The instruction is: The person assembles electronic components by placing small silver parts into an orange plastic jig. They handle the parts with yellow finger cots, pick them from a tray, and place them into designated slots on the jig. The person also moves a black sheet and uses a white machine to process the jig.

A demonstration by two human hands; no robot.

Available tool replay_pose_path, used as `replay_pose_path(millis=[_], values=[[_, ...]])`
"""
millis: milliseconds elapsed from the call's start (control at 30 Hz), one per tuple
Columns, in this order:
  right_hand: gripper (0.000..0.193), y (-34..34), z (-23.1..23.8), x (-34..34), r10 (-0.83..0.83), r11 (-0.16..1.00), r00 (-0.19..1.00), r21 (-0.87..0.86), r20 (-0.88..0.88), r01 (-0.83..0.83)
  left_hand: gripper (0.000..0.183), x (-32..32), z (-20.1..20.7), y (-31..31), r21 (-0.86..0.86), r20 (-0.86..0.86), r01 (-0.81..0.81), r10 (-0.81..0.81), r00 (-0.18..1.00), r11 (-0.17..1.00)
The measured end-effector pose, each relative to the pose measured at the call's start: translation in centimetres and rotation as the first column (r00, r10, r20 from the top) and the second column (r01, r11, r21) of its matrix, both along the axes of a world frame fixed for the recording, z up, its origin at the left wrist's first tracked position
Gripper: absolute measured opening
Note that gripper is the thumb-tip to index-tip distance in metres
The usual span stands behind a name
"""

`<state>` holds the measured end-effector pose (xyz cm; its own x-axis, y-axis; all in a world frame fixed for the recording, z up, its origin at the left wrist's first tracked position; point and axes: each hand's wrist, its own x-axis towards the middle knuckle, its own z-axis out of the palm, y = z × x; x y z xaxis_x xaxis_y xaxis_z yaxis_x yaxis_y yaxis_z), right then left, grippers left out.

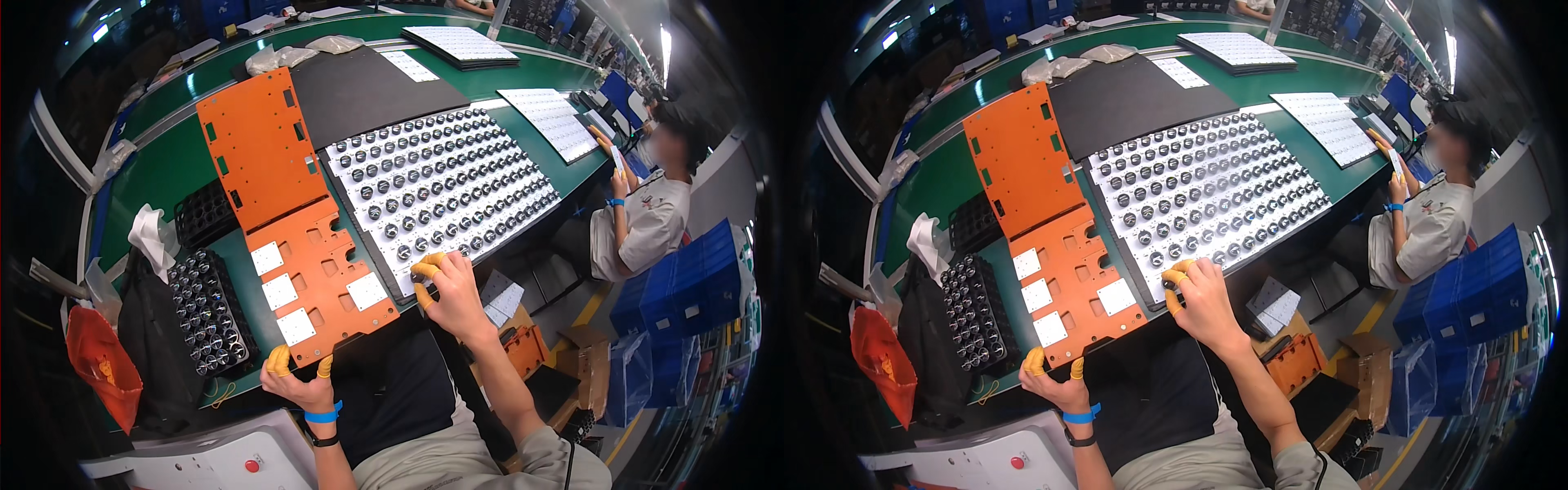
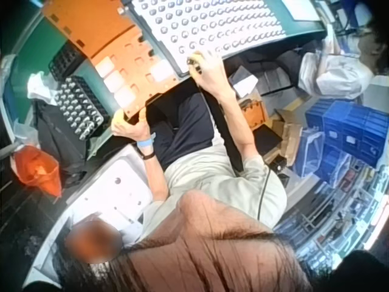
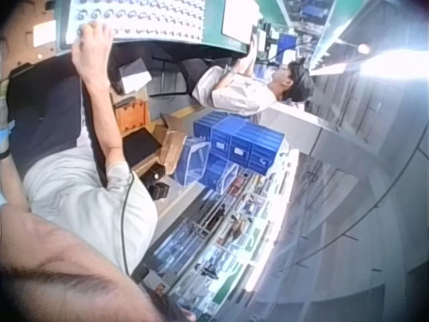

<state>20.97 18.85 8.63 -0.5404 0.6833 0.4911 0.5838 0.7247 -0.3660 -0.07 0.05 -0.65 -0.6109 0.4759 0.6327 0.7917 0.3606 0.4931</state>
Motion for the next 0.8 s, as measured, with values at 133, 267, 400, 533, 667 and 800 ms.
replay_pose_path(millis=[133,267,400,533,667,800], values=[[0.028,-0.05,0.01,0.02,-0.018,1.000,1.000,-0.005,0.016,0.018,0.084,-0.14,-0.11,0.15,-0.003,-0.034,-0.018,0.018,0.999,1.000],[0.030,0.13,-0.08,-0.08,-0.014,1.000,1.000,-0.024,0.013,0.014,0.083,-0.08,-0.07,0.22,0.010,-0.018,-0.012,0.012,1.000,1.000],[0.030,0.05,0.16,-0.09,-0.003,1.000,1.000,-0.025,0.026,0.003,0.083,-0.03,0.01,0.21,0.015,-0.017,-0.013,0.013,1.000,1.000],[0.030,-0.19,0.26,-0.01,0.020,1.000,0.999,-0.024,0.035,-0.019,0.081,-0.04,0.04,0.19,0.023,-0.024,-0.013,0.014,1.000,1.000],[0.032,-0.23,0.05,-0.05,-0.008,1.000,0.999,-0.016,0.033,0.008,0.080,-0.08,0.19,0.12,0.009,-0.026,0.028,-0.027,0.999,1.000],[0.034,-0.24,0.35,-0.20,-0.021,1.000,0.999,-0.005,0.032,0.021,0.080,-0.08,-0.03,0.19,0.017,-0.025,-0.001,0.002,1.000,1.000]])
